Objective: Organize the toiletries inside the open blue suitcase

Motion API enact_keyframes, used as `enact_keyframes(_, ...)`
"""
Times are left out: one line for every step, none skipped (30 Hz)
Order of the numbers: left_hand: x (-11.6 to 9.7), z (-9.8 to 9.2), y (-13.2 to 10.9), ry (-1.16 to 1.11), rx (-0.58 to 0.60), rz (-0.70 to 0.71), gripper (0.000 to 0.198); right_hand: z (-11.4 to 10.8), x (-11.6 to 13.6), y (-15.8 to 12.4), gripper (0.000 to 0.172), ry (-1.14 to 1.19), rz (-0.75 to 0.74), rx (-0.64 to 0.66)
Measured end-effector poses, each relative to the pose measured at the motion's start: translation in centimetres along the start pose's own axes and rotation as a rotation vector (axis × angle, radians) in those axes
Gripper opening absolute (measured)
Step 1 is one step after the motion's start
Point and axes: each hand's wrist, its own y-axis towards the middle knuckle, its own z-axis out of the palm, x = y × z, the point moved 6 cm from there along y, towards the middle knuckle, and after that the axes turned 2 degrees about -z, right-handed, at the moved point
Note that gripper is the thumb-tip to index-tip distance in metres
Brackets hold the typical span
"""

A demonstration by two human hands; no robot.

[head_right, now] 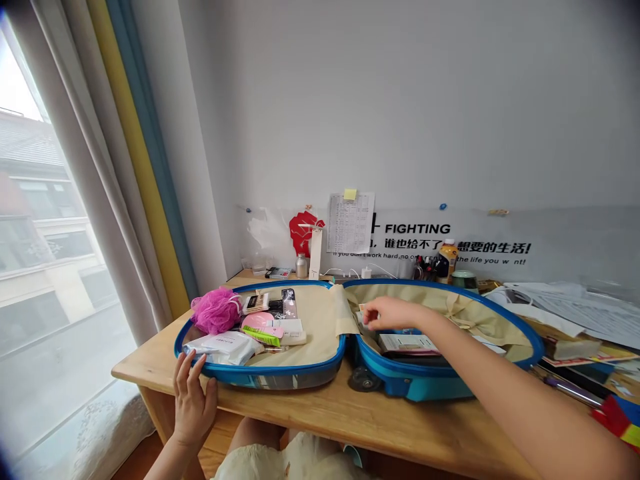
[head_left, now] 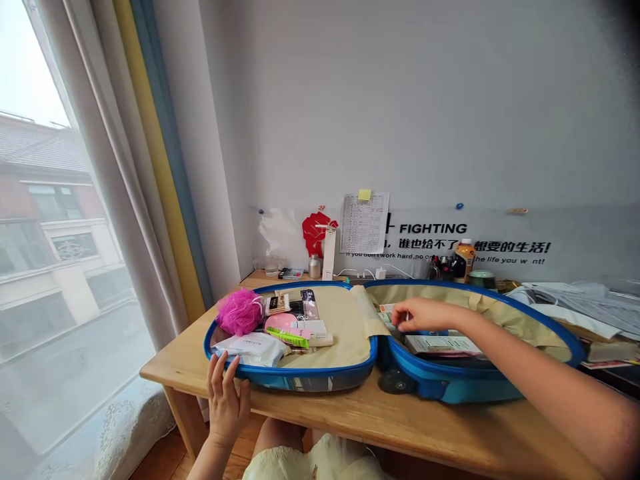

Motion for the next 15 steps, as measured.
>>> enact_keyframes(0.0,0.0,0.0,0.003,0.003,-0.001,0.055,0.5,-0.8,-0.8,0.014,-0.029,0.016,0.033)
enact_keyframes(0.1,0.1,-0.1,0.004,0.005,0.0,0.055,1.0,-1.5,-1.5,0.014,-0.058,0.029,0.053)
enact_keyframes(0.1,0.1,-0.1,0.005,0.008,0.002,0.055,1.5,-2.0,-2.1,0.015,-0.087,0.038,0.061)
enact_keyframes(0.0,0.1,-0.1,0.003,0.01,0.005,0.056,1.9,-2.4,-2.5,0.016,-0.114,0.044,0.061)
enact_keyframes(0.0,0.1,-0.1,0.001,0.011,0.007,0.056,2.2,-2.7,-2.8,0.017,-0.139,0.048,0.057)
enact_keyframes(-0.1,0.0,0.0,-0.002,0.011,0.011,0.056,2.4,-2.9,-3.1,0.017,-0.161,0.05,0.052)
enact_keyframes(-0.1,0.0,0.0,-0.003,0.009,0.013,0.056,2.6,-3.0,-3.2,0.017,-0.18,0.052,0.048)
enact_keyframes(-0.2,0.0,0.1,-0.003,0.007,0.015,0.055,2.7,-3.1,-3.3,0.015,-0.198,0.053,0.043)
enact_keyframes(-0.3,-0.1,0.1,-0.003,0.005,0.017,0.055,2.8,-3.1,-3.3,0.012,-0.213,0.053,0.038)
enact_keyframes(-0.3,-0.1,0.2,-0.003,0.003,0.018,0.055,2.8,-3.1,-3.3,0.01,-0.227,0.052,0.032)
enact_keyframes(-0.3,-0.2,0.2,-0.004,0.003,0.018,0.055,2.8,-3.1,-3.2,0.008,-0.24,0.052,0.025)
enact_keyframes(-0.3,-0.2,0.3,-0.005,0.003,0.018,0.055,2.8,-3.1,-3.2,0.008,-0.252,0.053,0.015)
enact_keyframes(-0.3,-0.2,0.2,-0.006,0.004,0.017,0.055,2.7,-3.1,-3.2,0.007,-0.266,0.055,-0.002)
enact_keyframes(-0.3,-0.2,0.2,-0.008,0.005,0.017,0.056,2.5,-3.0,-3.2,0.007,-0.282,0.059,-0.036)
enact_keyframes(-0.3,-0.2,0.2,-0.009,0.007,0.016,0.056,2.2,-3.0,-3.2,0.006,-0.298,0.066,-0.075)
